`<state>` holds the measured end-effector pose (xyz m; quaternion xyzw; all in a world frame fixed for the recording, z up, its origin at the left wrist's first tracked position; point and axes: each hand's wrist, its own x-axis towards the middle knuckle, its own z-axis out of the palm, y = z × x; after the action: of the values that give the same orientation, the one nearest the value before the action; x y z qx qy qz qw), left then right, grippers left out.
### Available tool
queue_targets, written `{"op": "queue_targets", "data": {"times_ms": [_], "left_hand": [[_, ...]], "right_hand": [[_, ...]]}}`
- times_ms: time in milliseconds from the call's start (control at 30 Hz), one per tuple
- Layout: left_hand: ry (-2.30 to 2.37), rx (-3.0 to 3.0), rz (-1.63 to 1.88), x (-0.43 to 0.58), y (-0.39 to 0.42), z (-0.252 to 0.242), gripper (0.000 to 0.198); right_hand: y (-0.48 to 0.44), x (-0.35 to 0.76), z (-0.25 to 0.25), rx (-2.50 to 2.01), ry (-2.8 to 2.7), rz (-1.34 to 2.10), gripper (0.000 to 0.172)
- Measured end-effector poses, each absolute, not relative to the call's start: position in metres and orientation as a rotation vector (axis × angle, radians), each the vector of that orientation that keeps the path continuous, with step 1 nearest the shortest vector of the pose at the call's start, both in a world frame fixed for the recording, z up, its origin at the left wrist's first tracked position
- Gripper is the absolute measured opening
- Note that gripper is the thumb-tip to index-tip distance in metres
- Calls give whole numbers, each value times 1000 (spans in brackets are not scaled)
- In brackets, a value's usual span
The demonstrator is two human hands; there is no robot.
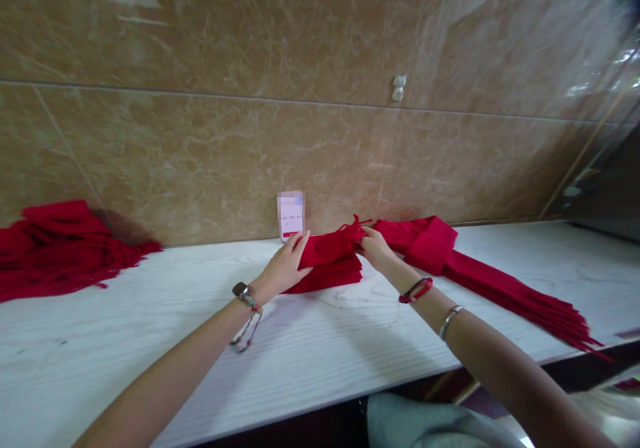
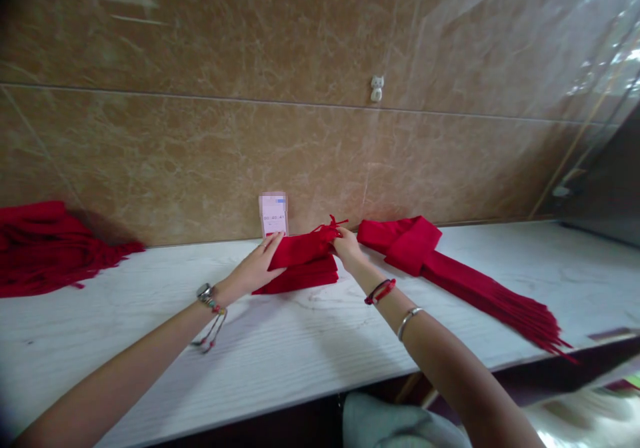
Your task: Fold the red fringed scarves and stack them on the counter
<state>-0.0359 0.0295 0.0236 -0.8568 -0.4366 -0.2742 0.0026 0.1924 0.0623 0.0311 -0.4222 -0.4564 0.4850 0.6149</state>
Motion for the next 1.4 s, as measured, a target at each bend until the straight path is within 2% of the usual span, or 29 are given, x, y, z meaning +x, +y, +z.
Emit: {"op": "queue_targets", "data": {"times_ms": [67,233,433,567,667,800,967,1167,1400], "left_hand": [[-1346,-2638,-894,-35,25,21,69],[-1461,-2519,-860,-33,22,17,72],[-1581,-2356,-846,-25,17,9,67],[-1595,-2425,-886,-26,22,15,73],[-1502,-2516,-911,-27,28,12,79],[-1484,-2644,-746,-28,34,4,76],[-1563,-2683,-691,-40,38,10,67],[-1310,-2690,-616,-47,27,13,62],[-1459,-2792,-324,-56,18,11,53]], "right_hand": [[64,193,34,-950,-1057,1119,16],[62,196,29,-940,-1058,1114,22],[57,192,16,-942,-1082,1121,29],[56,195,18,-915,-1078,1085,34],[56,200,18,-903,-1057,998,32],[56,206,9,-964,-1058,968,29],[54,210,9,-963,-1099,946,33],[55,207,11,-943,-1078,1007,36],[48,211,1,-1016,-1100,1073,27]]}}
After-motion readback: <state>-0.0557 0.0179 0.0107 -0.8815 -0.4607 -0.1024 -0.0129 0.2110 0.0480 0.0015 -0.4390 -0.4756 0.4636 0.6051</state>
